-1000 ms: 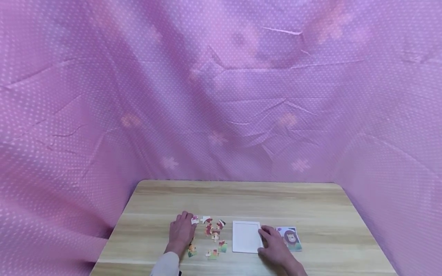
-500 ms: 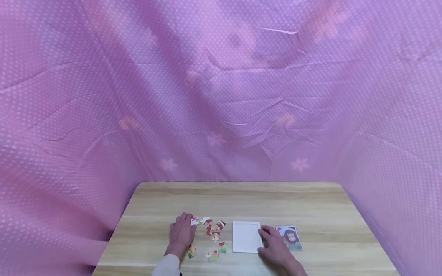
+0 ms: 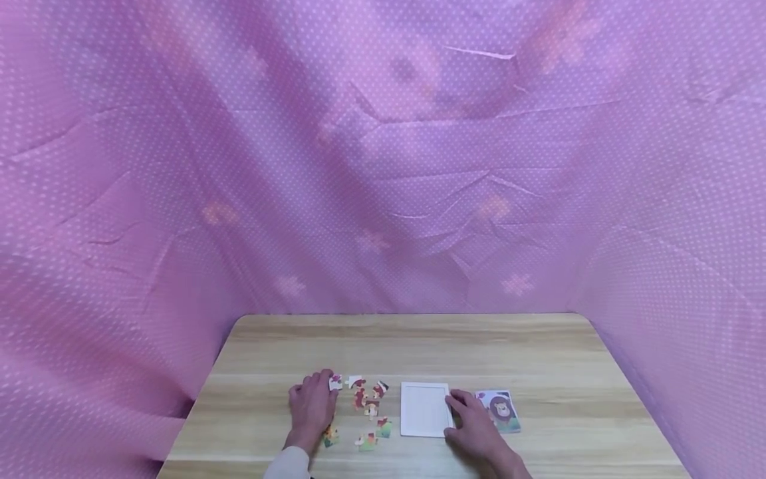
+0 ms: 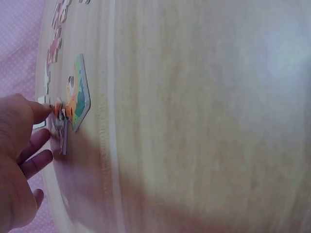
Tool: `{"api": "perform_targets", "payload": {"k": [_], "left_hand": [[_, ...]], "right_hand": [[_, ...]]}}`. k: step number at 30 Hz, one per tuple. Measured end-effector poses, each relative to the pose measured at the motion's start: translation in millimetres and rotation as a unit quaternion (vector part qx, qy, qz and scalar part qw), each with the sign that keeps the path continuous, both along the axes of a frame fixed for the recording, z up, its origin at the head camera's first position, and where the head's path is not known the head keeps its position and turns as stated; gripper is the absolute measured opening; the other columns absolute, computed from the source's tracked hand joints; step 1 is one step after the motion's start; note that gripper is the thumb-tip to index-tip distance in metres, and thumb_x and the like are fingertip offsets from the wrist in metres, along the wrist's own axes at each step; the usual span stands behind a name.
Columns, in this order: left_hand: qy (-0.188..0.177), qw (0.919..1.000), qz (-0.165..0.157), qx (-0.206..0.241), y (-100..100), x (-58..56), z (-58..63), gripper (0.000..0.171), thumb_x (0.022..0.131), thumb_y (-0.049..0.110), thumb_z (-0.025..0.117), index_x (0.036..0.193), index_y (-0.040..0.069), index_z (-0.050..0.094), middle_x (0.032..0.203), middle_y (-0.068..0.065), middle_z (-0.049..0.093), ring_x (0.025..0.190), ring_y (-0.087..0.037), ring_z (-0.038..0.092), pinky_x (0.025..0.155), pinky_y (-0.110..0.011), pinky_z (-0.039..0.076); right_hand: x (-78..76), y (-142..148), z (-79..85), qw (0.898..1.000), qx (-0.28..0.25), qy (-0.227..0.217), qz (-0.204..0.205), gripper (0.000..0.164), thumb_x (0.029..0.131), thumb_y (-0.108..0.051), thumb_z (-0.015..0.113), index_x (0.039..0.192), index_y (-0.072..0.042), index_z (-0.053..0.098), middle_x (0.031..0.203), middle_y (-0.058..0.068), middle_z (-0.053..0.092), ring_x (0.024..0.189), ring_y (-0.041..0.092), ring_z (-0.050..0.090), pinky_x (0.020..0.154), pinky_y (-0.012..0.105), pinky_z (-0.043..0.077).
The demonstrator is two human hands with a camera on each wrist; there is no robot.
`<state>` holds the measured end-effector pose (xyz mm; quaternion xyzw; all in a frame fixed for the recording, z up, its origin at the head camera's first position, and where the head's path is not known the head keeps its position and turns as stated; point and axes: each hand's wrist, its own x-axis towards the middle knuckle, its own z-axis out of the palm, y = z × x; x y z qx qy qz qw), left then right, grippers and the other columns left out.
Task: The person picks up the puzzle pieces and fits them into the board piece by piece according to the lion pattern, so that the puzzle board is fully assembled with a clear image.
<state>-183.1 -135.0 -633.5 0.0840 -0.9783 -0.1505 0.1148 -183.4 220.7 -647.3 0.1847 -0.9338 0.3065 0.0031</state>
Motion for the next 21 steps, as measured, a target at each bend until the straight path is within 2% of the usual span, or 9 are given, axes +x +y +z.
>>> {"api": "perform_targets", "payload": {"k": [6, 14, 21], "left_hand": [[0.022, 0.9988, -0.001, 0.043, -4, -9.4, -2.7, 0.035, 0.087, 0.025, 0.069, 0.121, 0.019, 0.059, 0.098, -0.001, 0.069, 0.096, -0.023, 0.059, 0.095, -0.056, 0.032], [0.017, 0.9950, 0.013, 0.098, 0, -6.8, -1.1, 0.033, 0.089, 0.025, 0.066, 0.120, 0.021, 0.059, 0.088, 0.006, 0.066, 0.092, -0.019, 0.058, 0.097, -0.055, 0.031], [0.051, 0.9904, 0.000, 0.129, 9, -6.5, 4.6, 0.028, 0.087, 0.024, 0.068, 0.115, 0.023, 0.061, 0.084, 0.009, 0.065, 0.087, -0.016, 0.059, 0.094, -0.051, 0.035]], "right_hand": [[-5.7, -6, -2.1, 1.000, -0.004, -0.002, -0.011, 0.069, 0.072, -0.023, 0.078, 0.134, -0.003, 0.055, 0.144, 0.016, 0.045, 0.132, 0.039, 0.042, 0.107, 0.056, 0.035], [-3.5, -6, -1.3, 1.000, -0.003, -0.001, -0.008, 0.070, 0.072, -0.023, 0.078, 0.134, -0.002, 0.055, 0.144, 0.016, 0.045, 0.132, 0.039, 0.042, 0.107, 0.056, 0.035], [-3.9, -6, 0.3, 1.000, -0.005, 0.002, -0.006, 0.069, 0.072, -0.022, 0.078, 0.134, -0.002, 0.054, 0.144, 0.017, 0.046, 0.131, 0.039, 0.043, 0.107, 0.057, 0.035]]}}
